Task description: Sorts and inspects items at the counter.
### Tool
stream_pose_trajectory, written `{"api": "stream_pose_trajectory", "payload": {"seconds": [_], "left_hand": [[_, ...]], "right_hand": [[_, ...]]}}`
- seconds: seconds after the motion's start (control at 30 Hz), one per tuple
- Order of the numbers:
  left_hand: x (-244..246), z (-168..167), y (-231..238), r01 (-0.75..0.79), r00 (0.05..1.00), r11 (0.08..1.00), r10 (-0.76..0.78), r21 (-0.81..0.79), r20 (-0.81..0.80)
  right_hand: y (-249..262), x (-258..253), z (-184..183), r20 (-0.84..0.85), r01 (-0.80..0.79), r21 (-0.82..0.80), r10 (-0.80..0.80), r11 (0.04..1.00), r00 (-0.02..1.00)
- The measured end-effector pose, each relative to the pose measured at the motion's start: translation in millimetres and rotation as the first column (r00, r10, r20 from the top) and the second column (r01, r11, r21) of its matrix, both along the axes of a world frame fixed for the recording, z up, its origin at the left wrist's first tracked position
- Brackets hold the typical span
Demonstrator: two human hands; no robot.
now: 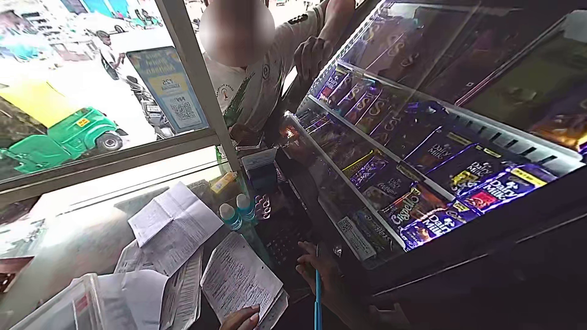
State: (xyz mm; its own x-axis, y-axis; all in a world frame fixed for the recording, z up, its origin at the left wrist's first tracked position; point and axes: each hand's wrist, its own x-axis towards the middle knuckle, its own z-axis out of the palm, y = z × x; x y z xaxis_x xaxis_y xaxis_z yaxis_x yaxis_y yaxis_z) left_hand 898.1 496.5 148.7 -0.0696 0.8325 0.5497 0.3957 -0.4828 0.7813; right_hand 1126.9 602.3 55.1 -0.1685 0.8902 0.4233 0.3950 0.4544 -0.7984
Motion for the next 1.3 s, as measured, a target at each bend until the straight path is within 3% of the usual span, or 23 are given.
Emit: {"api": "stream_pose_trajectory", "payload": {"seconds": [0.13, 0.27, 0.53, 0.63, 0.77, 0.9, 1.0, 1.13, 1.3], "left_hand": [[12, -15, 4, -0.009, 0.988, 0.994, -0.008, -0.113, -0.152], [10, -7, -9, 0.118, 0.987, 0.971, -0.138, -0.206, -0.087], [-10, 9, -3, 0.153, 0.979, 0.982, -0.166, -0.113, -0.115], [-15, 12, -2, 0.089, 0.991, 0.993, -0.096, -0.072, -0.098], [-22, 68, 77, -0.073, 0.992, 0.992, 0.083, 0.104, -0.097], [-5, 138, 185, -0.068, 0.943, 0.991, 0.102, 0.115, -0.317], [18, 167, 262, -0.109, 0.895, 0.983, 0.161, 0.144, -0.416], [46, 174, 317, -0.207, 0.836, 0.975, 0.217, 0.078, -0.504], [69, 156, 333, -0.26, 0.78, 0.959, 0.279, 0.114, -0.56]], "right_hand": [[4, 1, -8, 0.175, 0.115, -0.04, -0.106, 0.993, 0.979], [6, 1, -11, 0.218, 0.117, -0.104, -0.092, 0.988, 0.972], [9, -3, -12, 0.199, 0.155, 0.007, -0.154, 0.988, 0.968], [-1, -4, -16, 0.199, 0.133, 0.045, -0.139, 0.99, 0.97], [-7, -15, -1, 0.067, 0.165, 0.109, -0.173, 0.98, 0.983], [-1, -15, -6, 0.016, 0.205, 0.206, -0.213, 0.957, 0.977], [6, -15, -21, 0.025, 0.195, 0.297, -0.212, 0.935, 0.977], [8, -14, -27, 0.114, 0.121, 0.34, -0.168, 0.933, 0.979], [6, -17, -23, 0.149, 0.099, 0.308, -0.151, 0.946, 0.977]]}}
